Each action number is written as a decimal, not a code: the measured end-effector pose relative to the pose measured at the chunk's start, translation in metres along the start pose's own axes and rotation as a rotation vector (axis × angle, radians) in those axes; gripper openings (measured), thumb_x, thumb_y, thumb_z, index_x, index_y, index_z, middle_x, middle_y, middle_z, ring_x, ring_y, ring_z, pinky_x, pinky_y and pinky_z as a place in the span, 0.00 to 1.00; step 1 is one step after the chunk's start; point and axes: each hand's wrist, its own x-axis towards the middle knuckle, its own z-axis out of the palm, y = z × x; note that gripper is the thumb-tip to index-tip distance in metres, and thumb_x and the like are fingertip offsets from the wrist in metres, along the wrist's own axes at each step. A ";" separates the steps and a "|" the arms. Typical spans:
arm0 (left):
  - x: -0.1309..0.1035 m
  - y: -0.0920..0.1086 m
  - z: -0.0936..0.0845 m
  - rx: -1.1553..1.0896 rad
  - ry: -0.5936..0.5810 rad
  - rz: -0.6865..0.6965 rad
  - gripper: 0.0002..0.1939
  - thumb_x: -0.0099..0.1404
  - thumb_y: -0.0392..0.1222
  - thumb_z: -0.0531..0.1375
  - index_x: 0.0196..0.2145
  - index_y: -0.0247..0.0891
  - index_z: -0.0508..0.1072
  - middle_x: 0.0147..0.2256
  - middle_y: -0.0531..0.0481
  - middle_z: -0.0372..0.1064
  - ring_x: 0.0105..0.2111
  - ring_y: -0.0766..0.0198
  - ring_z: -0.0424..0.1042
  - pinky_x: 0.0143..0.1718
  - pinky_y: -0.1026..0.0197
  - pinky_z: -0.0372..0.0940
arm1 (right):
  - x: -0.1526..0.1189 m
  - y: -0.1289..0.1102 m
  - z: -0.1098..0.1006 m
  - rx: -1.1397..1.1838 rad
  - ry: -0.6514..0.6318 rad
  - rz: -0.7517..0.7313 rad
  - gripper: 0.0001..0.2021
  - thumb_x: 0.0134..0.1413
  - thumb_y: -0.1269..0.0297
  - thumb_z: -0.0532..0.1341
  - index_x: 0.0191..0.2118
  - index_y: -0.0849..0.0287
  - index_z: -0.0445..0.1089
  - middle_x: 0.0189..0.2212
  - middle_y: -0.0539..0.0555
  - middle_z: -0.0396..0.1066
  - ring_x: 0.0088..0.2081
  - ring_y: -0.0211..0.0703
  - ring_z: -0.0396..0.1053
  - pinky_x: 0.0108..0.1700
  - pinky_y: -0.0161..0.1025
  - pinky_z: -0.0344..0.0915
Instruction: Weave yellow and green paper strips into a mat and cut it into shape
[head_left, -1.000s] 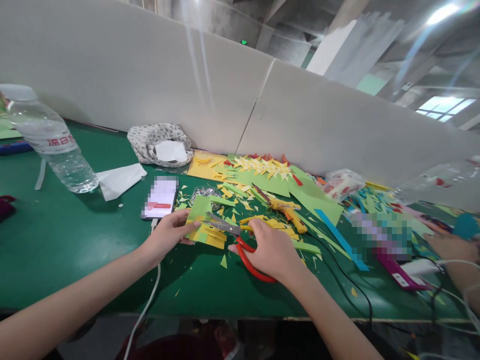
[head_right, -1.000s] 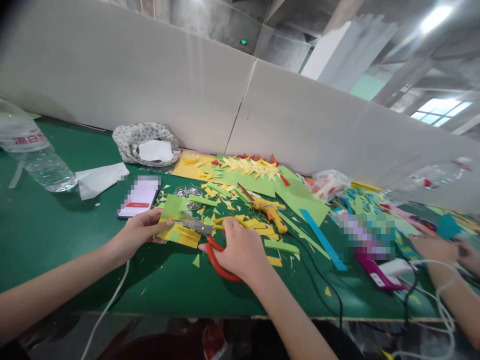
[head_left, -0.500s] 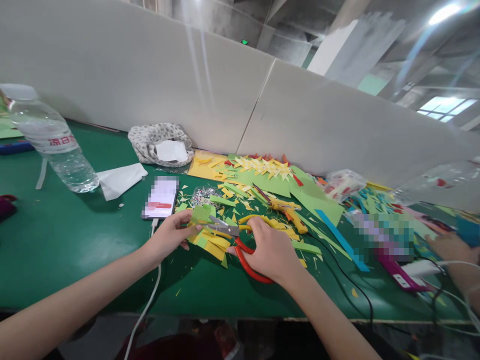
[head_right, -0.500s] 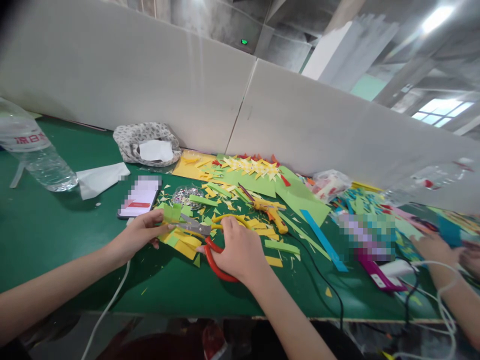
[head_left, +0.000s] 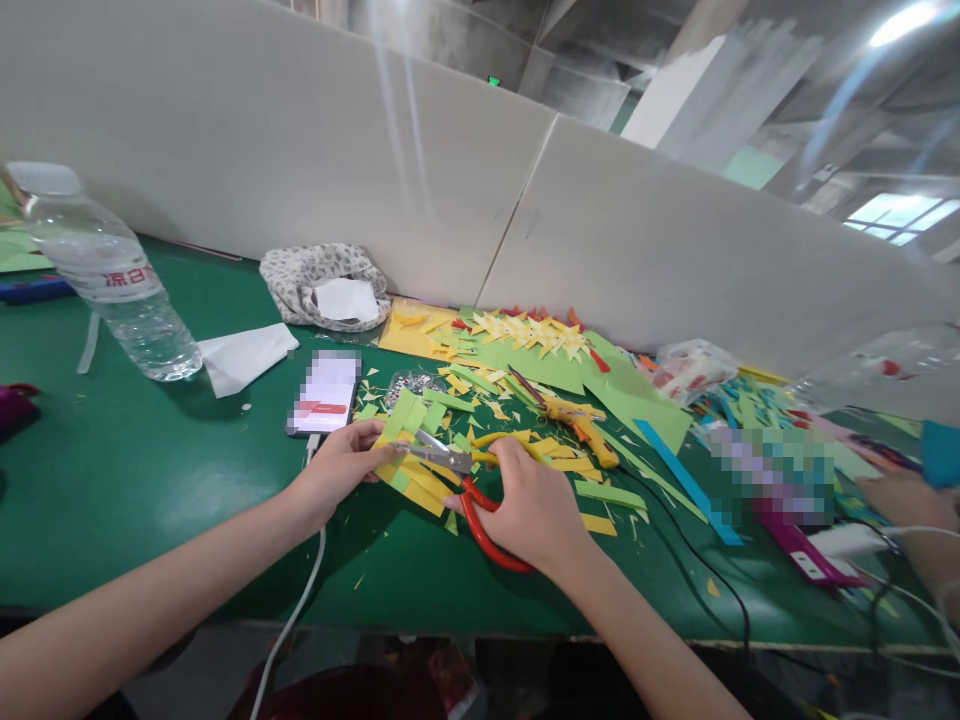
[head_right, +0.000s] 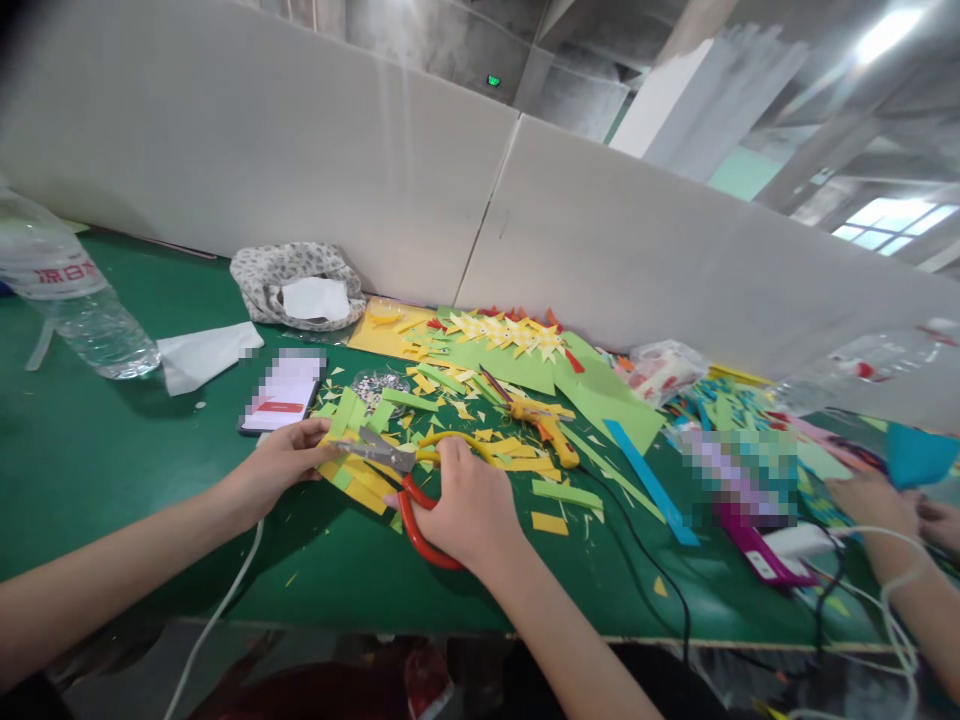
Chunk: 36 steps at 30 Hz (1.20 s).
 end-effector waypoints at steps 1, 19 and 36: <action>0.000 0.000 0.000 0.005 -0.005 0.014 0.11 0.50 0.42 0.65 0.33 0.40 0.71 0.32 0.53 0.74 0.27 0.69 0.69 0.23 0.70 0.59 | 0.000 -0.001 0.000 0.004 0.001 0.001 0.21 0.48 0.44 0.54 0.38 0.58 0.59 0.32 0.54 0.68 0.29 0.49 0.69 0.25 0.39 0.53; -0.008 0.005 0.007 -0.003 -0.115 0.056 0.07 0.52 0.42 0.64 0.30 0.40 0.72 0.32 0.54 0.74 0.27 0.69 0.70 0.23 0.70 0.58 | -0.001 -0.005 0.001 0.100 0.001 -0.030 0.19 0.46 0.47 0.56 0.37 0.57 0.57 0.32 0.54 0.67 0.30 0.49 0.68 0.26 0.38 0.54; -0.010 0.008 0.006 0.011 -0.128 0.075 0.11 0.51 0.45 0.65 0.31 0.39 0.71 0.31 0.54 0.73 0.27 0.68 0.69 0.23 0.69 0.59 | -0.001 -0.002 -0.002 0.209 -0.053 -0.032 0.17 0.45 0.48 0.58 0.29 0.55 0.53 0.29 0.51 0.65 0.28 0.43 0.66 0.27 0.36 0.55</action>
